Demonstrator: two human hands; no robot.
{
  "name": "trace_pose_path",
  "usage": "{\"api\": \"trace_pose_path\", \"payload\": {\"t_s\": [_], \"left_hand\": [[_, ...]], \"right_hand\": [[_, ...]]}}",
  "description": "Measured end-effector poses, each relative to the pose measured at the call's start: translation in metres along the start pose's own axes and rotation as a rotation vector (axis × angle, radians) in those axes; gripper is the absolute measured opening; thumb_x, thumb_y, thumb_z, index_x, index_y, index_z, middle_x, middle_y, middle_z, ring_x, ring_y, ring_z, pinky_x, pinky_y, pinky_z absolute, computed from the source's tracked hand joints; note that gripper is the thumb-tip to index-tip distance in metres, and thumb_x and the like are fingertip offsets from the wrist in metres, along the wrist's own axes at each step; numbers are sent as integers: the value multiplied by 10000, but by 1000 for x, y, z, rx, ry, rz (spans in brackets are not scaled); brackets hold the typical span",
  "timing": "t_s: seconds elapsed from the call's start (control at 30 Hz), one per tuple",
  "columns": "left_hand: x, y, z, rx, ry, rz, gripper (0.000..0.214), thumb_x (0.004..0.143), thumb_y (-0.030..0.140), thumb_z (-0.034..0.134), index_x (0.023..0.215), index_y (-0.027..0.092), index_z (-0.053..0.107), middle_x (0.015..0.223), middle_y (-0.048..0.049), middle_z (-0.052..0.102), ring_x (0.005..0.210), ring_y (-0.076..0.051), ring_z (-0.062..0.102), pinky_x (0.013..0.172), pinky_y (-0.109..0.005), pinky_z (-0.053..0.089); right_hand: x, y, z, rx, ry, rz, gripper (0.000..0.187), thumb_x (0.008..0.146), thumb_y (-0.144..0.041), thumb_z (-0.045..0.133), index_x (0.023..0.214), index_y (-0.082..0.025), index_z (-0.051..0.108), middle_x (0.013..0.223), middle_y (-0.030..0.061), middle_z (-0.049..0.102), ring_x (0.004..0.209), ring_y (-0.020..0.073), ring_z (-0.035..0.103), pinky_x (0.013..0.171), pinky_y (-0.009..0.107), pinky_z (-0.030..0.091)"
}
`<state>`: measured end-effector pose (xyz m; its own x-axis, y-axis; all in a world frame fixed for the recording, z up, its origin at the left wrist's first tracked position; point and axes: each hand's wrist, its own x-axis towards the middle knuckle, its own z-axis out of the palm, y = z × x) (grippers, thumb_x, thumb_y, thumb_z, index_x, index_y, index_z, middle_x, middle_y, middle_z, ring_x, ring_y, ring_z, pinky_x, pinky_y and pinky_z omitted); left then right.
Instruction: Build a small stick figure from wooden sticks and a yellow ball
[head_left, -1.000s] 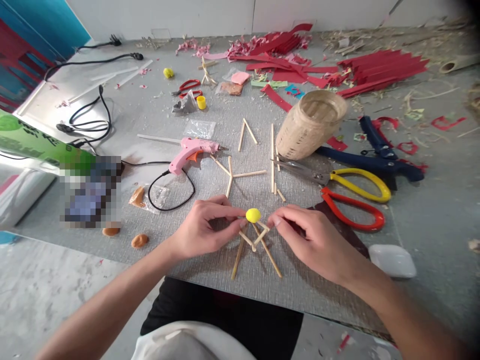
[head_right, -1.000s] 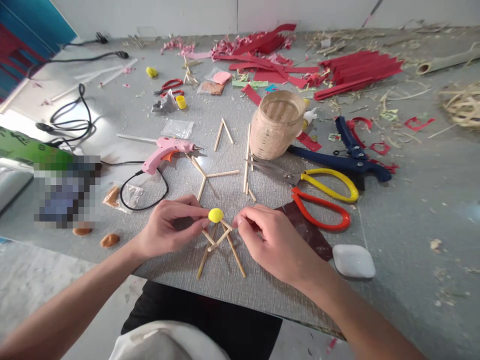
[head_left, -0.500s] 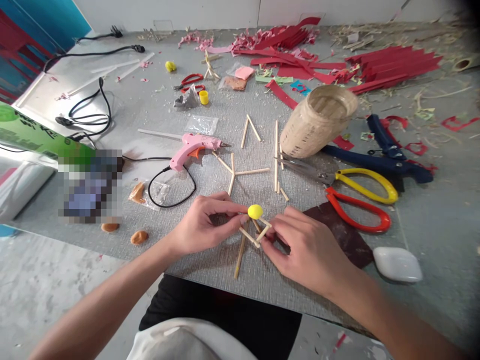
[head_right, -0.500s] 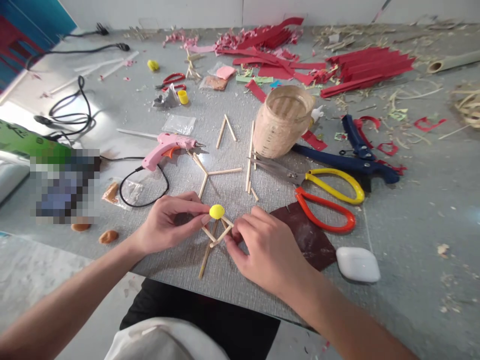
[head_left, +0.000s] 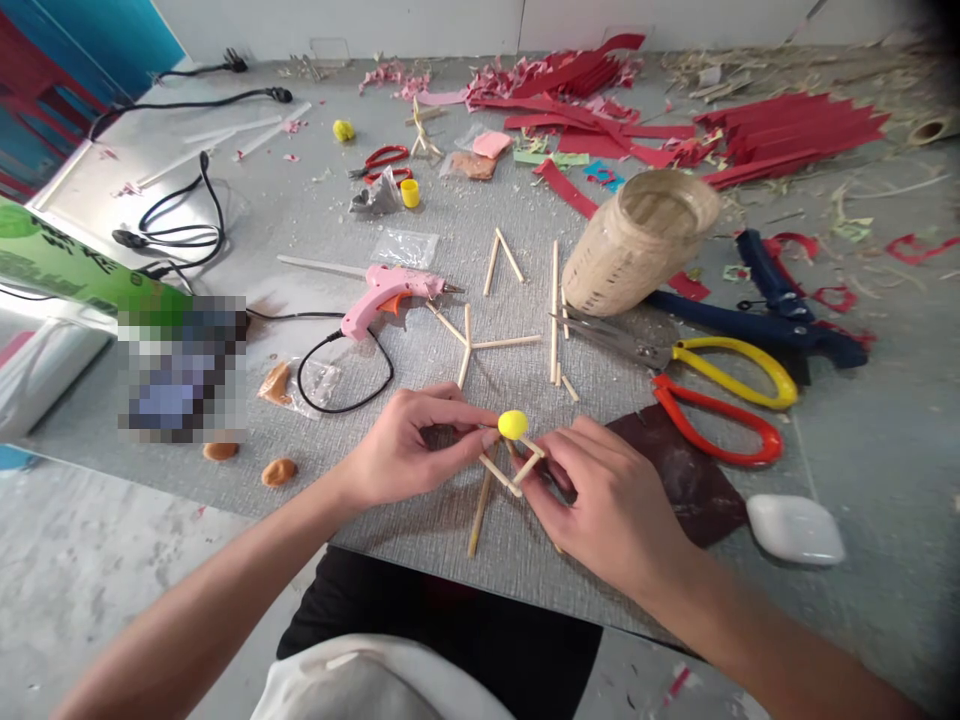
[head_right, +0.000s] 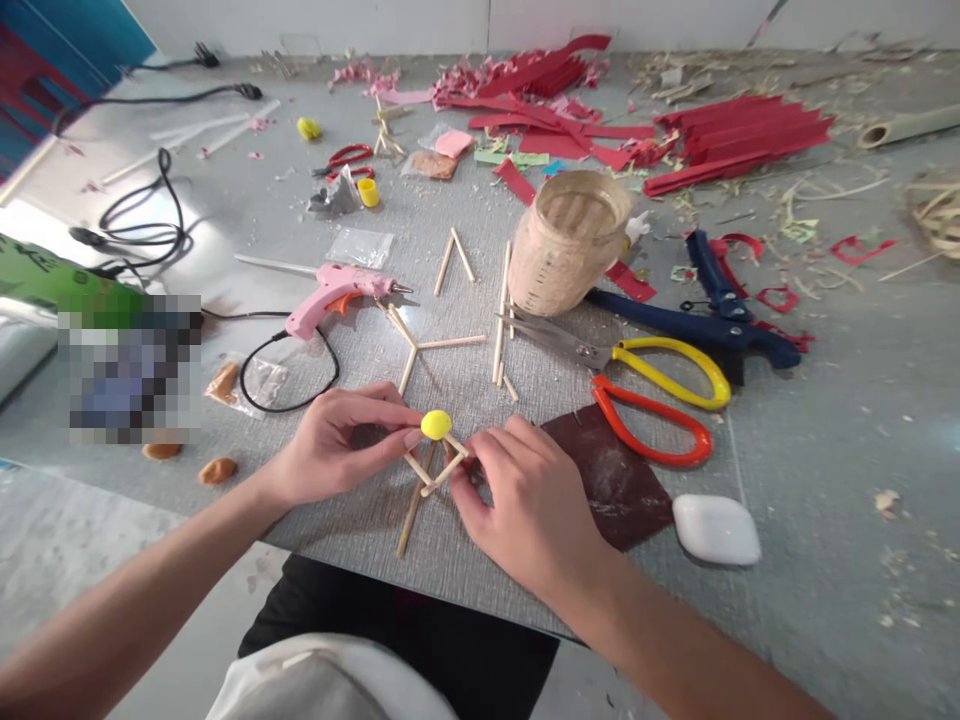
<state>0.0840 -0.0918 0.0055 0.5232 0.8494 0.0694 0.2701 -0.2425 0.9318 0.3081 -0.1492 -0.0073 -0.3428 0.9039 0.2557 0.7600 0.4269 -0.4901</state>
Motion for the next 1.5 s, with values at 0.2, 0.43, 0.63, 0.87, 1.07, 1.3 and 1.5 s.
{"api": "trace_pose_path", "payload": {"t_s": [0.2, 0.43, 0.63, 0.87, 1.07, 1.3, 1.5], "left_hand": [[0, -2, 0, -3, 1, 18, 226, 935, 255, 706, 1077, 125, 824, 761, -51, 647, 642, -113, 578, 589, -253, 449], [0, -1, 1, -14, 0, 9, 225, 931, 246, 704, 1065, 110, 822, 761, -47, 638, 642, -110, 581, 580, -248, 441], [0, -1, 1, -28, 4, 5, 228, 930, 254, 705, 1062, 108, 820, 759, -44, 633, 635, -105, 573, 571, -244, 436], [-1, -3, 2, -34, 10, -14, 223, 927, 267, 716, 1058, 123, 824, 767, -51, 643, 648, -111, 582, 581, -251, 443], [-1, -3, 1, -43, -1, -15, 213, 928, 275, 724, 1057, 139, 826, 774, -48, 648, 624, -101, 581, 561, -242, 434], [0, -2, 1, -27, -3, -7, 203, 923, 264, 724, 1038, 131, 825, 763, -45, 647, 617, -99, 581, 551, -234, 429], [0, -2, 1, -46, -11, -20, 205, 921, 271, 727, 1039, 135, 825, 765, -42, 641, 612, -95, 569, 541, -228, 420]], "right_hand": [[-1, -3, 5, -7, 60, -4, 291, 894, -172, 651, 704, -236, 441, 619, -23, 475, 657, 183, 470, 649, 322, 372], [0, -4, 7, -80, 112, -38, 276, 903, -186, 644, 694, -229, 469, 608, -26, 465, 630, 173, 458, 631, 317, 366], [-1, -5, 6, -141, 129, -71, 240, 907, -161, 619, 703, -221, 508, 614, -13, 500, 638, 180, 476, 624, 324, 365], [-3, -1, 6, -8, 99, -5, 94, 916, -208, 684, 846, -183, 627, 629, -20, 537, 640, 175, 505, 658, 314, 414], [-1, -2, 11, -27, 147, 0, 112, 918, -203, 662, 822, -194, 605, 602, -28, 518, 615, 175, 491, 629, 316, 399], [1, -4, 12, -61, 166, 22, 341, 888, -199, 664, 656, -245, 419, 567, -42, 460, 581, 157, 454, 619, 312, 377], [1, -4, 11, -27, 151, 58, 378, 900, -211, 655, 640, -247, 384, 565, -44, 446, 570, 149, 436, 617, 304, 375]]}}
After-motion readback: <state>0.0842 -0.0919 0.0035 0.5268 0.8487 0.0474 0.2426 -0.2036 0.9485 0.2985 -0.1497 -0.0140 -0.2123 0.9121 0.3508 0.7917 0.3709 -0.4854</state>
